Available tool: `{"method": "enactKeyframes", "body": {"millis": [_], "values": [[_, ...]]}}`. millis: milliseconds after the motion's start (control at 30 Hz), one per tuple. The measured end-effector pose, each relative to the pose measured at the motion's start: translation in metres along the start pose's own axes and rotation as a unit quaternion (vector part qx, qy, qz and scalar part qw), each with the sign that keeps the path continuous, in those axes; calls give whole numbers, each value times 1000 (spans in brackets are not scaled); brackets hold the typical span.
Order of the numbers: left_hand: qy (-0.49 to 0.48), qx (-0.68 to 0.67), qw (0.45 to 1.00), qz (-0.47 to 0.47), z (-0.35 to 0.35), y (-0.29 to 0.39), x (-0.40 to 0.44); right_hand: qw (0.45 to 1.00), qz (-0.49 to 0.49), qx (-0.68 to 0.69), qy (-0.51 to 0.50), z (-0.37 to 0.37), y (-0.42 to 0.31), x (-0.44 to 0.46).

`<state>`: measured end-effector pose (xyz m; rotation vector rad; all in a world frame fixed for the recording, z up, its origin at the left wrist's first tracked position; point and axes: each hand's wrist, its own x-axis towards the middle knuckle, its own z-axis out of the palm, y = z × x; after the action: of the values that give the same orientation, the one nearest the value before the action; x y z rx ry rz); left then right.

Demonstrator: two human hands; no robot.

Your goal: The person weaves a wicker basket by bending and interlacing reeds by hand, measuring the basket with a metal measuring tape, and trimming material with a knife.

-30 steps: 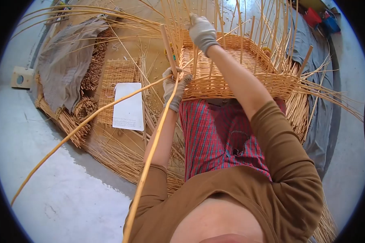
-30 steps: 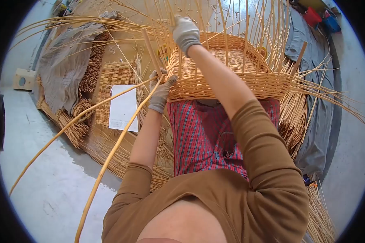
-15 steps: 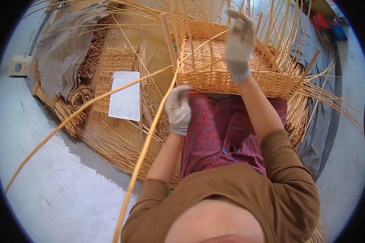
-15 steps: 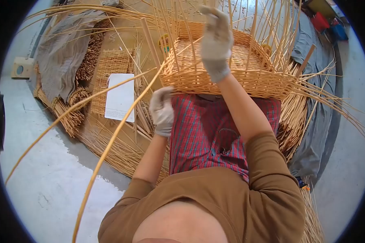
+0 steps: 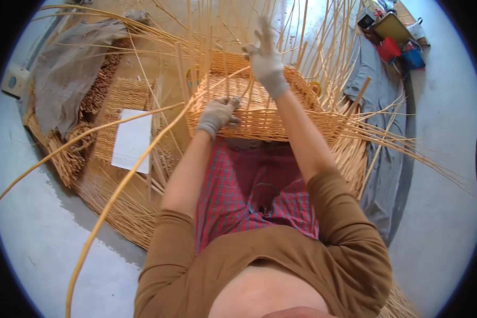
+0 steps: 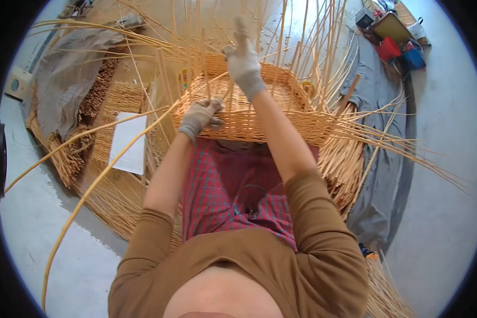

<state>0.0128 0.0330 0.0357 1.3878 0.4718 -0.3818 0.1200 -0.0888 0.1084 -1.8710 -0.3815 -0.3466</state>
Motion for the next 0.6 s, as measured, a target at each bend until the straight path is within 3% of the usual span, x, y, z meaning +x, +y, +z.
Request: {"method": "enactKeyframes", "body": {"millis": [33, 100, 167, 200, 267, 300, 367, 400, 433, 467, 533, 567, 600], "values": [[-6, 22, 1000, -1, 0, 1, -3, 985, -133, 106, -29, -29, 28, -26], [-12, 27, 1000, 7, -2, -1, 2, 953, -43, 295, 59, -88, 57, -100], [-26, -9, 999, -19, 0, 0, -1, 887, -26, 443, 126, -84, 100, -156], [-25, -15, 999, -19, -1, 12, -3, 889, -25, 442, 120, -90, 90, -149], [-17, 172, 980, 95, -10, 30, -5, 915, 134, 351, 149, -96, 57, -144], [-17, 171, 981, 92, -10, 29, 11, 906, 138, 372, 145, -96, 70, -142], [152, 406, 869, 238, 1, 19, 41, 911, 143, 366, 128, -96, 47, -148], [156, 401, 870, 241, 8, 26, 35, 912, 144, 368, 113, -87, 27, -147], [158, 390, 889, 180, 16, 34, 22, 930, 67, 355, 62, -75, 3, -154], [160, 384, 902, 117, 18, 38, 11, 929, 70, 359, 62, -79, 19, -158], [192, 381, 893, 139, 12, 15, 23, 913, 153, 370, 82, -101, 70, -149], [250, 204, 913, 251, 12, -2, 26, 880, 270, 382, 79, -128, 64, -146], [282, 18, 892, 354, 15, -5, 27, 903, 213, 351, 128, -139, 98, -151]]}}
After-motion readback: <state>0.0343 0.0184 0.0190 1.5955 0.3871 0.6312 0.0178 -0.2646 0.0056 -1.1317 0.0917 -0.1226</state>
